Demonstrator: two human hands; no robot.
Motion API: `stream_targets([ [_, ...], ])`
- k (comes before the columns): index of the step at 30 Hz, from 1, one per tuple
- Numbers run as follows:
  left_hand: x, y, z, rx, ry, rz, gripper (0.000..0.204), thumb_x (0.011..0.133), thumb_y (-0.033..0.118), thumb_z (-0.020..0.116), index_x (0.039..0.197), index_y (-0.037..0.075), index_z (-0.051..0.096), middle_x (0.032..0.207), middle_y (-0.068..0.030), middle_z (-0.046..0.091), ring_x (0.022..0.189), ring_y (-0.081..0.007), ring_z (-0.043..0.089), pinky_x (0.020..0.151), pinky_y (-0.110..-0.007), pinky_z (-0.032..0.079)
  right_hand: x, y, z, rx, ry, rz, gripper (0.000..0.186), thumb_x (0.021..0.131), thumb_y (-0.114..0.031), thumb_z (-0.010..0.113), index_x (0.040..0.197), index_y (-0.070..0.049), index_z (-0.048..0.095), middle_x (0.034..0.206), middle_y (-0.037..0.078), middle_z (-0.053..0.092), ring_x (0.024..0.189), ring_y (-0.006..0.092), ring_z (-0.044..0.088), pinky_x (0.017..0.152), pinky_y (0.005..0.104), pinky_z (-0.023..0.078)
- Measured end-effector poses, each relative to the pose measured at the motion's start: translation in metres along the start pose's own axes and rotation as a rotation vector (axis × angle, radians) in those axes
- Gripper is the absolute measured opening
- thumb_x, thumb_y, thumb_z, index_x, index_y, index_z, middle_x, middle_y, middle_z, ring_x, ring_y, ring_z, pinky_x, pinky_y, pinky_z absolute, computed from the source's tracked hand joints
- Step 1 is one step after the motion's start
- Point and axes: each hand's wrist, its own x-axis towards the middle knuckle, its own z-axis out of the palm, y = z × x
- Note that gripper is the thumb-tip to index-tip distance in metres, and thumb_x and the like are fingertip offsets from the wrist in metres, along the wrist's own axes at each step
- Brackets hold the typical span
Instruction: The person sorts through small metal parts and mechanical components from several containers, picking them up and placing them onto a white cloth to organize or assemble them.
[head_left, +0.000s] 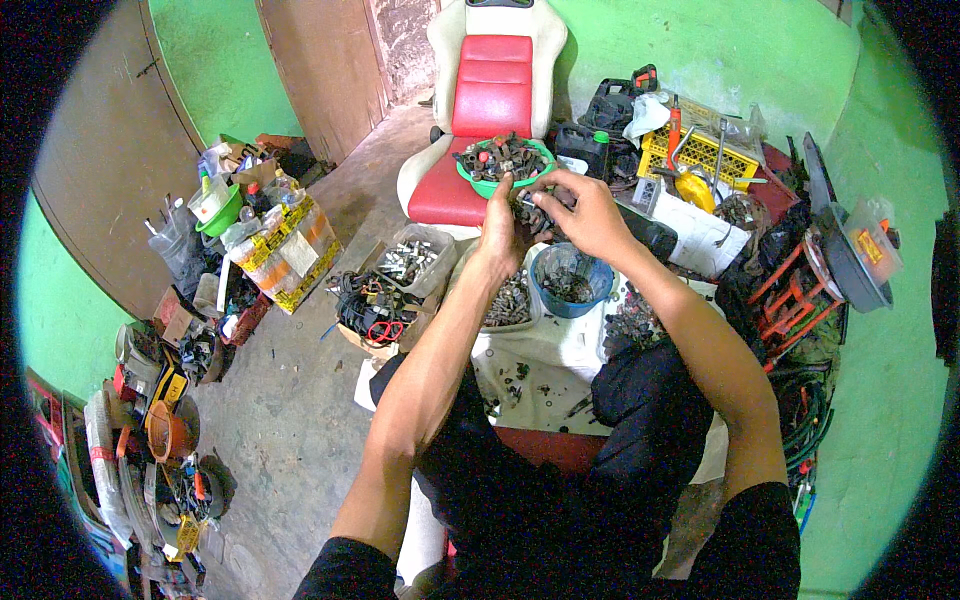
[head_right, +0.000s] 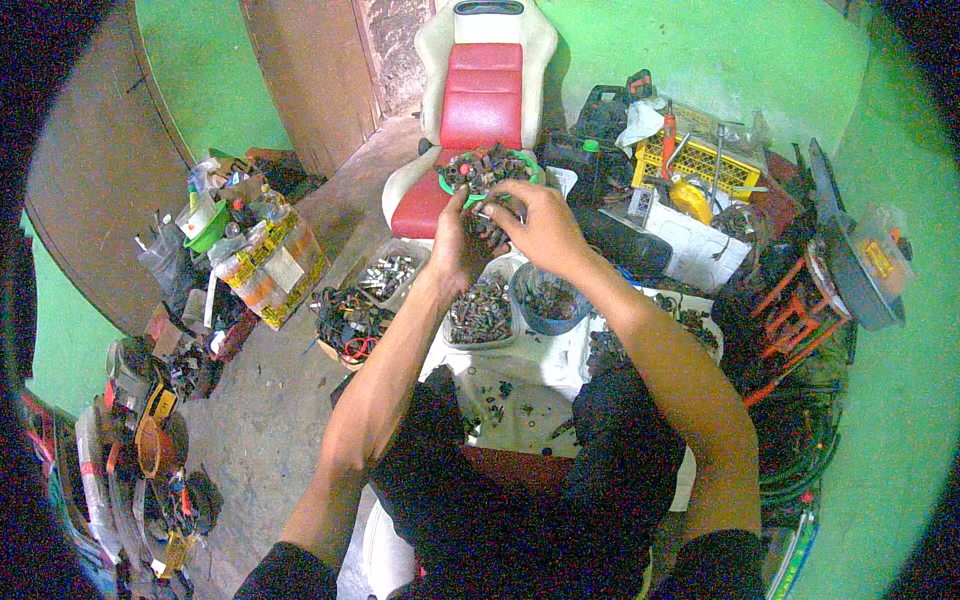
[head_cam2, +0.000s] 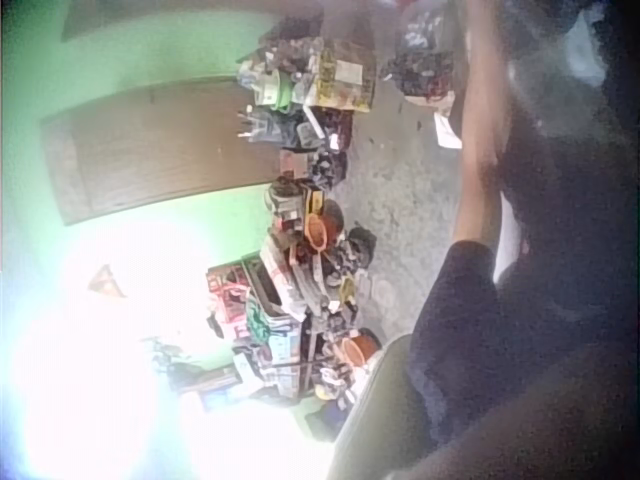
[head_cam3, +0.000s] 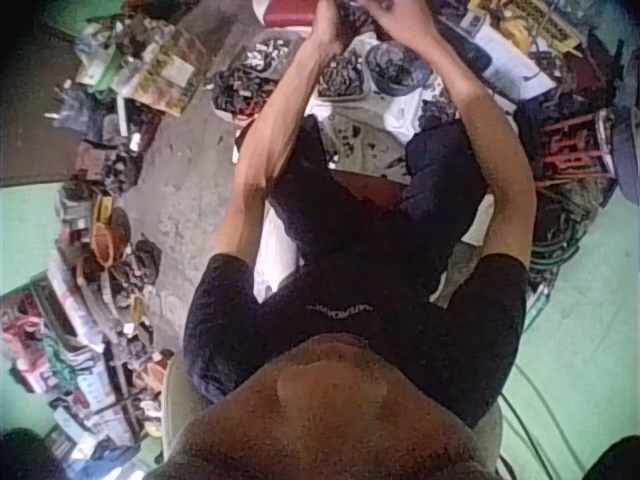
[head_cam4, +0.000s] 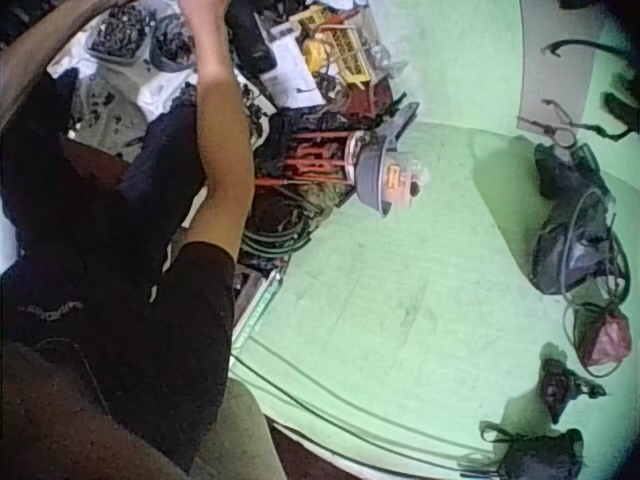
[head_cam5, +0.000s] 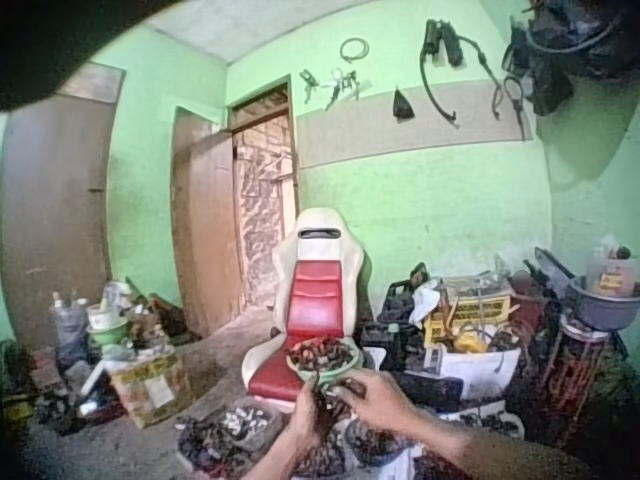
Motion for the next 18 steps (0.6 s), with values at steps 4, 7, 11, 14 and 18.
stream_targets([
  [4, -0.005, 0.004, 0.002, 0.022, -0.001, -0.006, 0.054, 0.091, 0.058, 0.029, 0.112, 0.015, 0.054, 0.092, -0.0025, 0.061, 0.084, -0.0167, 0.056, 0.076, -0.037, 0.040, 0.007, -0.008, -0.005, 0.603, 0.055, 0.450, 0.019, 0.089, -0.020, 0.055, 0.100, -0.004, 0.058, 0.069, -0.002, 0.052, 0.056, 0.0067, 0.043, 0.050, 0.0242, 0.038],
  [7, -0.007, 0.006, 0.006, 0.018, 0.020, -0.002, 0.055, 0.091, 0.058, 0.028, 0.112, 0.014, 0.053, 0.093, -0.0035, 0.062, 0.083, -0.0181, 0.058, 0.076, -0.038, 0.041, 0.008, 0.001, -0.009, 1.138, 0.077, 0.626, 0.018, 0.089, -0.021, 0.048, 0.100, -0.009, 0.054, 0.072, -0.004, 0.047, 0.055, 0.0063, 0.037, 0.048, 0.0223, 0.034],
  [11, -0.008, 0.006, 0.008, 0.025, 0.008, -0.005, 0.056, 0.091, 0.058, 0.026, 0.109, 0.015, 0.057, 0.092, -0.0003, 0.063, 0.083, -0.0154, 0.055, 0.070, -0.033, 0.039, 0.006, 0.008, -0.011, 1.158, 0.099, 0.743, 0.016, 0.087, -0.023, 0.050, 0.092, -0.010, 0.056, 0.069, -0.003, 0.048, 0.052, 0.0068, 0.038, 0.045, 0.0222, 0.030],
  [14, -0.007, 0.006, 0.006, 0.046, 0.009, 0.003, 0.057, 0.091, 0.058, 0.025, 0.107, 0.014, 0.056, 0.089, -0.0024, 0.063, 0.077, -0.0170, 0.057, 0.066, -0.032, 0.040, 0.006, 0.010, -0.012, 0.782, 0.024, 0.658, 0.018, 0.085, -0.024, 0.055, 0.087, -0.007, 0.060, 0.069, 0.001, 0.055, 0.054, 0.0090, 0.046, 0.046, 0.0258, 0.035],
  [18, -0.006, 0.004, 0.010, 0.126, -0.039, 0.040, 0.056, 0.092, 0.057, 0.025, 0.105, 0.012, 0.056, 0.085, -0.0043, 0.062, 0.072, -0.0176, 0.058, 0.060, -0.031, 0.041, 0.004, 0.029, 0.001, 0.260, 0.141, 0.188, 0.022, 0.085, -0.024, 0.060, 0.087, -0.002, 0.064, 0.076, 0.012, 0.066, 0.068, 0.0157, 0.063, 0.055, 0.0336, 0.047],
])
